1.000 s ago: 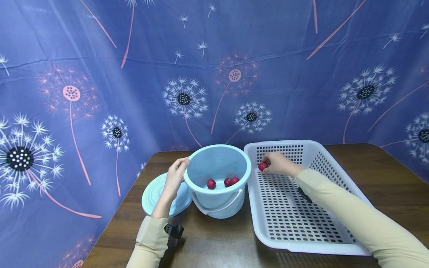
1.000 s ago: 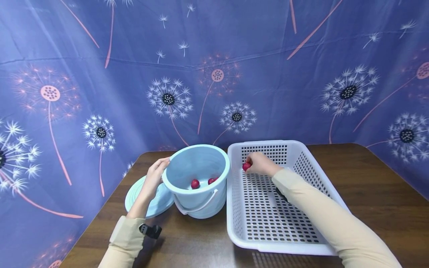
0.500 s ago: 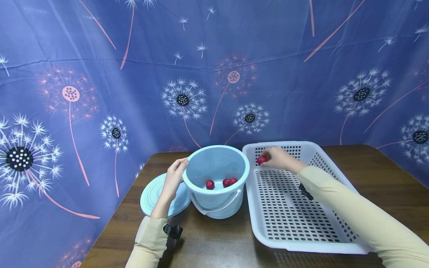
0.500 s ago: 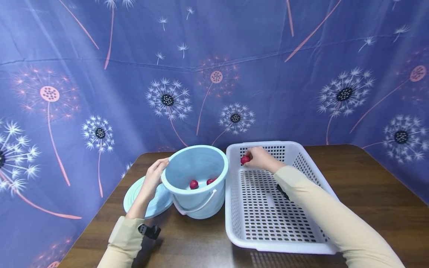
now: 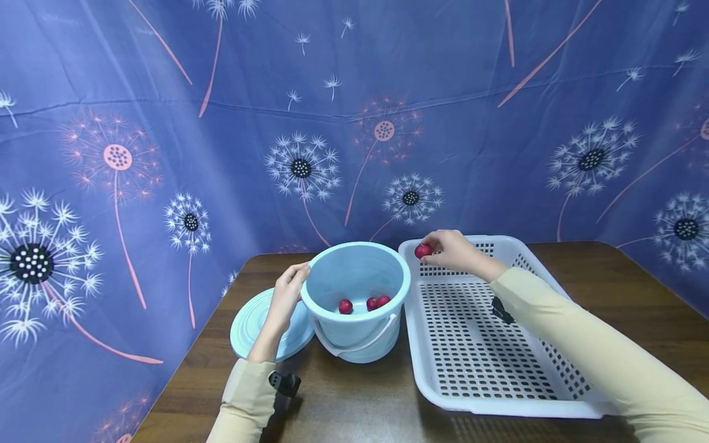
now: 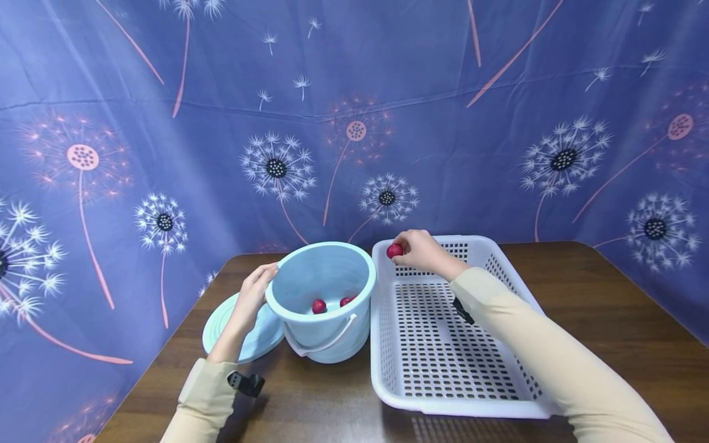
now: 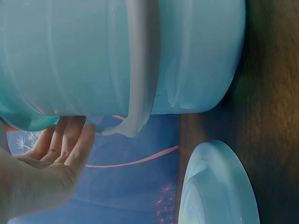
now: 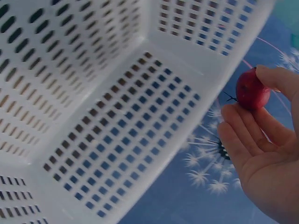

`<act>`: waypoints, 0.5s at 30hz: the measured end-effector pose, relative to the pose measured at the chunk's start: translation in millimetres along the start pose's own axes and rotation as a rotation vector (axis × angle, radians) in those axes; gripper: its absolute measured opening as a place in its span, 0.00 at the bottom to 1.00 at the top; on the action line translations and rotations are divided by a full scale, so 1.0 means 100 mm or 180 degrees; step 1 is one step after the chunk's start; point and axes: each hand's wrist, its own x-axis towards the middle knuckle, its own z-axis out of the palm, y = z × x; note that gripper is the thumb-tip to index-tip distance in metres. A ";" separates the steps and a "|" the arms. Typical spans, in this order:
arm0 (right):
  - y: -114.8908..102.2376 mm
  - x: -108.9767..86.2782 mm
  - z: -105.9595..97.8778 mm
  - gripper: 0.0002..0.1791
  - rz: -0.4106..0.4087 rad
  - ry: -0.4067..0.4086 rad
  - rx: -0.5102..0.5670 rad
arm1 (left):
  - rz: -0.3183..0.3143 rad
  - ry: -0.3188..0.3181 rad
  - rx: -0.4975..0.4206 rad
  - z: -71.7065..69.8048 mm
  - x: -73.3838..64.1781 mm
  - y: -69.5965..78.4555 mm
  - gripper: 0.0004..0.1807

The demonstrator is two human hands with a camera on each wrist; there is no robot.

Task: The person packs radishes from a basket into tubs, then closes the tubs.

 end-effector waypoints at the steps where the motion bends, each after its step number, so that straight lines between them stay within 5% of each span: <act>1: -0.03 0.00 -0.02 0.21 -0.0006 0.0021 -0.0005 | 0.0013 0.0012 0.0012 0.00 0.00 0.00 0.22; 15: -0.41 0.09 -0.21 0.23 -0.0247 0.0158 0.0030 | -0.0010 0.0026 0.0028 0.01 0.01 0.00 0.21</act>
